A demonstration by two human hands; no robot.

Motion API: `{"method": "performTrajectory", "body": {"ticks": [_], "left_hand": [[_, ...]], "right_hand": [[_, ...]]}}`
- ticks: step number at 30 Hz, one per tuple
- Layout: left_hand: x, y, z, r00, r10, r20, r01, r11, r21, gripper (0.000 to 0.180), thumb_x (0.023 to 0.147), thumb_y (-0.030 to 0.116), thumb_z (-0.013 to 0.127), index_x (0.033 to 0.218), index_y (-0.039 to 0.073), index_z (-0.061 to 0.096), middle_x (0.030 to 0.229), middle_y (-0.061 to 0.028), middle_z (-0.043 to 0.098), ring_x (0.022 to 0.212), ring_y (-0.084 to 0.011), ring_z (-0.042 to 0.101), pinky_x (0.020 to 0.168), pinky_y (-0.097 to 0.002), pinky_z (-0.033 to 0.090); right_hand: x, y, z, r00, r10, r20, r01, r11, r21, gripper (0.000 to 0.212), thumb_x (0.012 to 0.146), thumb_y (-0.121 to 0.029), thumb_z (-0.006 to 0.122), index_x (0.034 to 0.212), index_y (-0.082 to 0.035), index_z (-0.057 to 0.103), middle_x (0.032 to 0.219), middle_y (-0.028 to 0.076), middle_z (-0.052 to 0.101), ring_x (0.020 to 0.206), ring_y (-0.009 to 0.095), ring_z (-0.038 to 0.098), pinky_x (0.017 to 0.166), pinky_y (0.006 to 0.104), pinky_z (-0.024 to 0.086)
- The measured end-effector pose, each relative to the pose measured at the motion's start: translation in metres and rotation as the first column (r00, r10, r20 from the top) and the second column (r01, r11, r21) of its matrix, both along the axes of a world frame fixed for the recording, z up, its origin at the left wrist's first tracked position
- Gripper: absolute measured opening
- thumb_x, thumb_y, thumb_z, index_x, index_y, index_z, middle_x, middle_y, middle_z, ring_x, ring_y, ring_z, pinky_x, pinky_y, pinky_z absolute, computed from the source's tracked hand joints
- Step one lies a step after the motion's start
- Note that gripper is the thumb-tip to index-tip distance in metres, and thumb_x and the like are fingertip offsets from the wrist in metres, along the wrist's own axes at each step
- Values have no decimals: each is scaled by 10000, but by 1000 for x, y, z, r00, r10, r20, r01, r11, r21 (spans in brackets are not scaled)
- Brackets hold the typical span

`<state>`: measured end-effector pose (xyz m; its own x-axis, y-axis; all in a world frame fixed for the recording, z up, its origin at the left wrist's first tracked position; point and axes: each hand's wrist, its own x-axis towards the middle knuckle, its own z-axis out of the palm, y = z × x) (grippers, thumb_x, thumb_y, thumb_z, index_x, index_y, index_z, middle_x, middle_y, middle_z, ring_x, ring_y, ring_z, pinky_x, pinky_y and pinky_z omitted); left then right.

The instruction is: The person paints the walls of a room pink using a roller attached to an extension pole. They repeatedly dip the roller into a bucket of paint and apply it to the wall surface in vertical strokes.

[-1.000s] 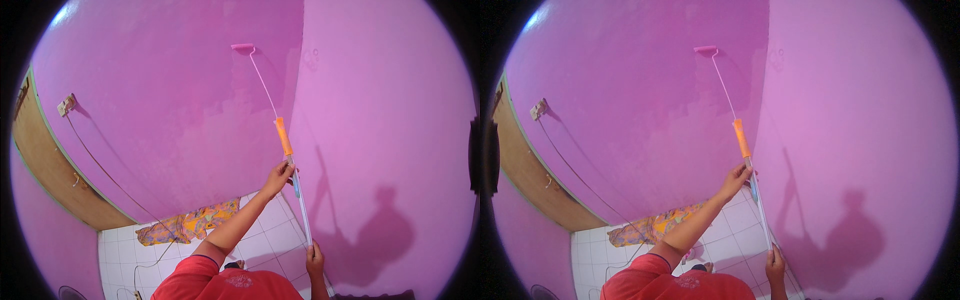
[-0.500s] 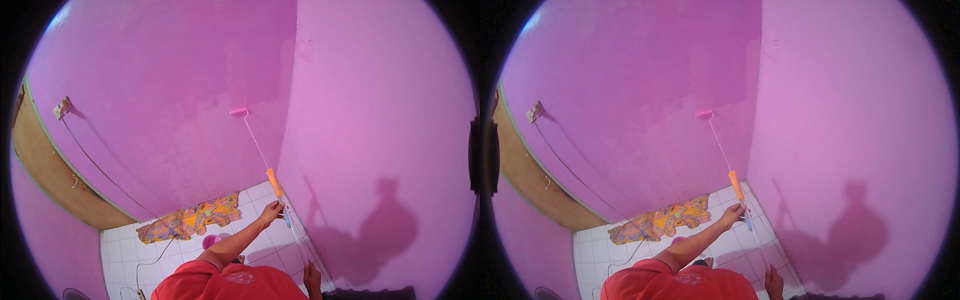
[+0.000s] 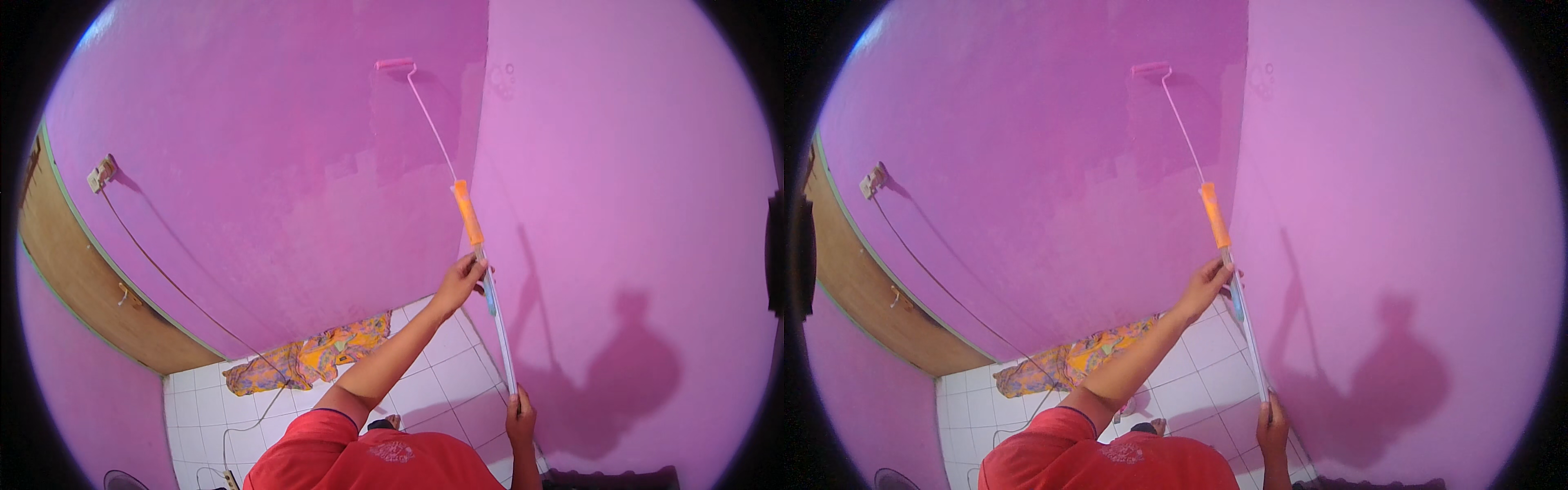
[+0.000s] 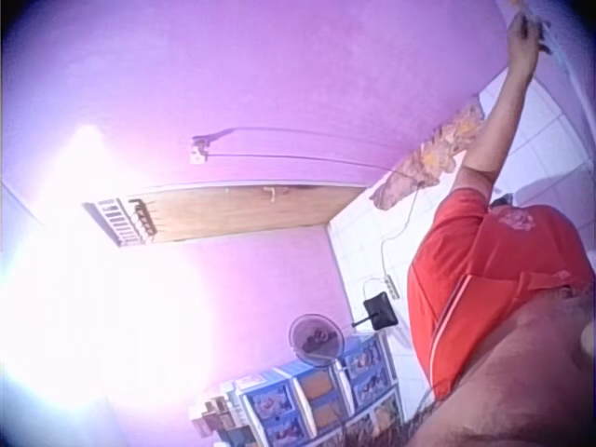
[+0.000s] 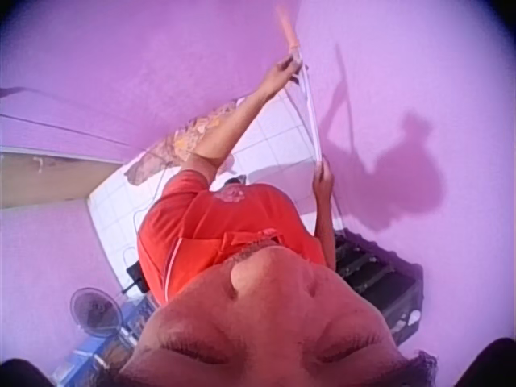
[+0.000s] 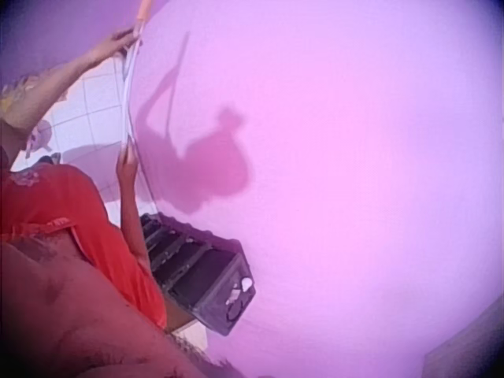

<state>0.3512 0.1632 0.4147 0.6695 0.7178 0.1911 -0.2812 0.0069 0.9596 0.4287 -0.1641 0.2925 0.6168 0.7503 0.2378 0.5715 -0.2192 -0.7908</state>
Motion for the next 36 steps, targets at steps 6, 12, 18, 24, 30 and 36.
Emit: {"method": "performTrajectory", "body": {"ticks": [6, 12, 18, 24, 30, 36], "left_hand": [[14, 12, -30, 997, -38, -67, 33, 997, -73, 334, 1028, 344, 537, 1129, 35, 614, 969, -49, 652, 860, -151, 628, 712, -310, 553], [20, -26, -146, 979, -54, -197, -5, 957, -288, 337, 1020, 341, 553, 1108, 21, 611, 972, -54, 631, 865, -164, 618, 709, -336, 576], [12, -48, -201, 960, -119, -252, -1, 902, -432, 334, 1024, 327, 541, 1088, 8, 617, 953, -63, 628, 844, -166, 617, 713, -353, 600], [-4, -61, -134, 990, 0, -140, -34, 970, -241, 338, 1033, 348, 521, 1104, 35, 627, 955, -51, 640, 836, -135, 616, 689, -315, 578], [-25, -28, -20, 991, 136, 7, -136, 990, 31, 332, 1043, 348, 505, 1118, 46, 619, 913, -20, 646, 782, -93, 608, 650, -261, 519], [-45, -3, 10, 990, 133, 44, -134, 991, 24, 327, 1046, 344, 500, 1126, 51, 622, 929, -18, 650, 786, -91, 603, 669, -274, 513]], "right_hand": [[16, -5, -10, 987, 41, -157, -44, 999, -16, 347, 1009, -216, 520, 1254, 13, 605, 946, 205, 670, 846, 257, 652, 782, 363, 508], [19, -58, -52, 988, -31, -153, -12, 962, -272, 381, 1004, -273, 528, 1261, -3, 612, 1026, 246, 692, 919, 332, 696, 788, 406, 522], [14, -89, -68, 991, -15, -133, -26, 953, -302, 381, 996, -284, 535, 1257, -19, 618, 1042, 272, 678, 944, 432, 673, 780, 462, 533], [-3, -84, -40, 991, -27, -134, -4, 974, -228, 346, 997, -241, 560, 1248, -9, 614, 767, 202, 629, 646, 233, 610, 586, 382, 443], [-26, -20, 3, 995, 53, -90, -44, 994, 103, 346, 1000, -221, 540, 1264, -5, 602, 723, 134, 571, 587, 164, 527, 558, 316, 436], [-41, 9, 28, 998, 63, -24, -61, 996, 65, 353, 1007, -230, 534, 1272, -7, 600, 739, 136, 587, 600, 164, 525, 574, 318, 444]]}}
